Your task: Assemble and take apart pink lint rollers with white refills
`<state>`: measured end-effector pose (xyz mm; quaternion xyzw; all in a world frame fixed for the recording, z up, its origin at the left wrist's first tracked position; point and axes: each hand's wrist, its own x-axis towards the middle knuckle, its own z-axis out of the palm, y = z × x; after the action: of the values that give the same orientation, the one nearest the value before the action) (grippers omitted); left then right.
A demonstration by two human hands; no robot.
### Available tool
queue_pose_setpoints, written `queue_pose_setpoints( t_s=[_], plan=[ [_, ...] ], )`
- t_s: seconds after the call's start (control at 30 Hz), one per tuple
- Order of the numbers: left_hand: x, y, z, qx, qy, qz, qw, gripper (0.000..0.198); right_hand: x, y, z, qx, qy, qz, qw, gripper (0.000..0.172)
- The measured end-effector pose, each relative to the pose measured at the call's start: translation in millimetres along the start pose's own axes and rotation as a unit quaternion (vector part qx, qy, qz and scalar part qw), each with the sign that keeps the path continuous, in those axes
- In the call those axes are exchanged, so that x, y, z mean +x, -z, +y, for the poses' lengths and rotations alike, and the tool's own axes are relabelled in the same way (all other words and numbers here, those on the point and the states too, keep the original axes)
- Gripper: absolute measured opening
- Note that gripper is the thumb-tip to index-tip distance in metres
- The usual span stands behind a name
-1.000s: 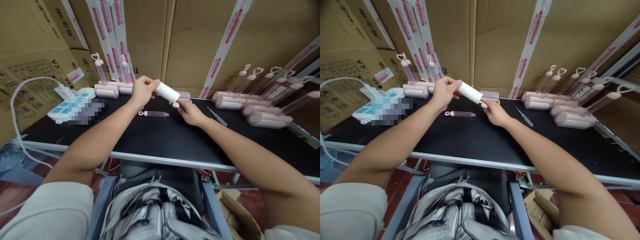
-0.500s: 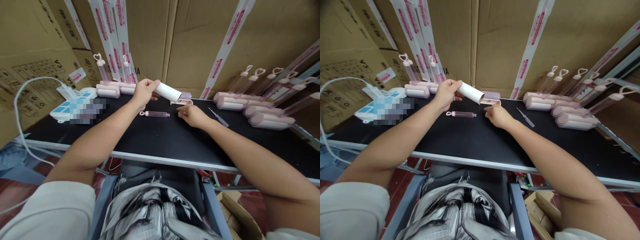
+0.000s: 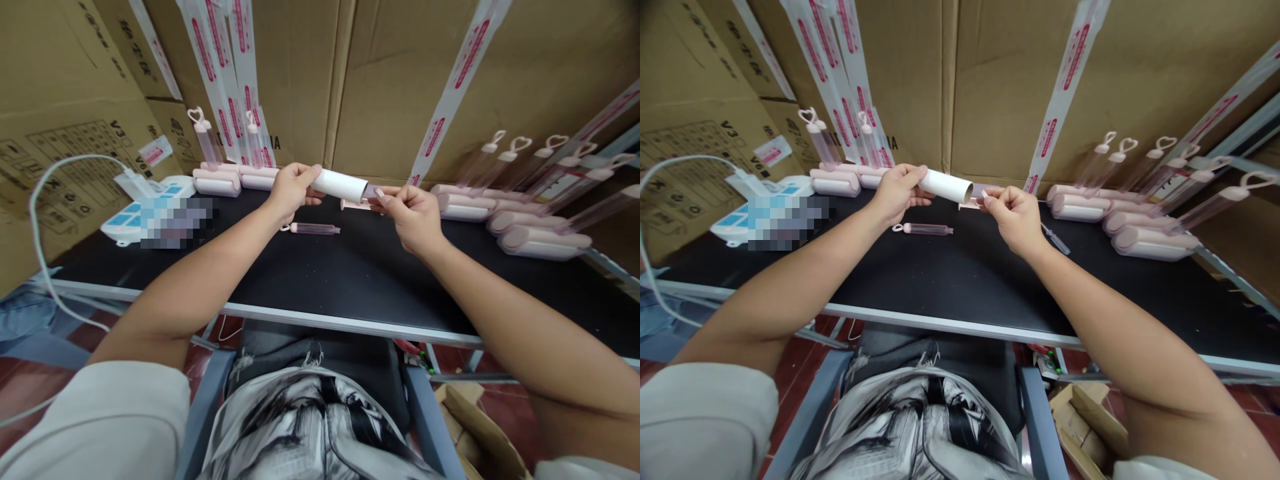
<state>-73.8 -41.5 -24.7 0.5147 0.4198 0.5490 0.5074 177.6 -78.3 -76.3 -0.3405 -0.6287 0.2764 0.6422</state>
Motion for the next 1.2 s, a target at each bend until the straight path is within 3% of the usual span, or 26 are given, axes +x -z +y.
queue_pose_setpoints(
  t_s=[0.27, 0.83, 1.03, 1.2],
  plan=[
    [-12, -11.7, -2, -0.009, 0.023, -0.032, 0.999, 0.027, -7, -1, -15, -0.144, 0.16, 0.004, 0.977, 0.043],
    [-21, -22.0, -1, -0.032, 0.036, -0.027, 0.998, 0.021, -13, -2, -29, -0.291, 0.223, -0.001, 0.93, 0.031],
    [-20, -20.0, -2, -0.033, 0.046, -0.047, 0.997, 0.021, -12, 0, -23, -0.26, 0.212, 0.006, 0.942, 0.024],
    [-22, -19.2, -1, -0.021, 0.043, -0.069, 0.996, 0.021, -12, -1, -18, -0.174, 0.188, -0.024, 0.966, 0.037]
  ],
)
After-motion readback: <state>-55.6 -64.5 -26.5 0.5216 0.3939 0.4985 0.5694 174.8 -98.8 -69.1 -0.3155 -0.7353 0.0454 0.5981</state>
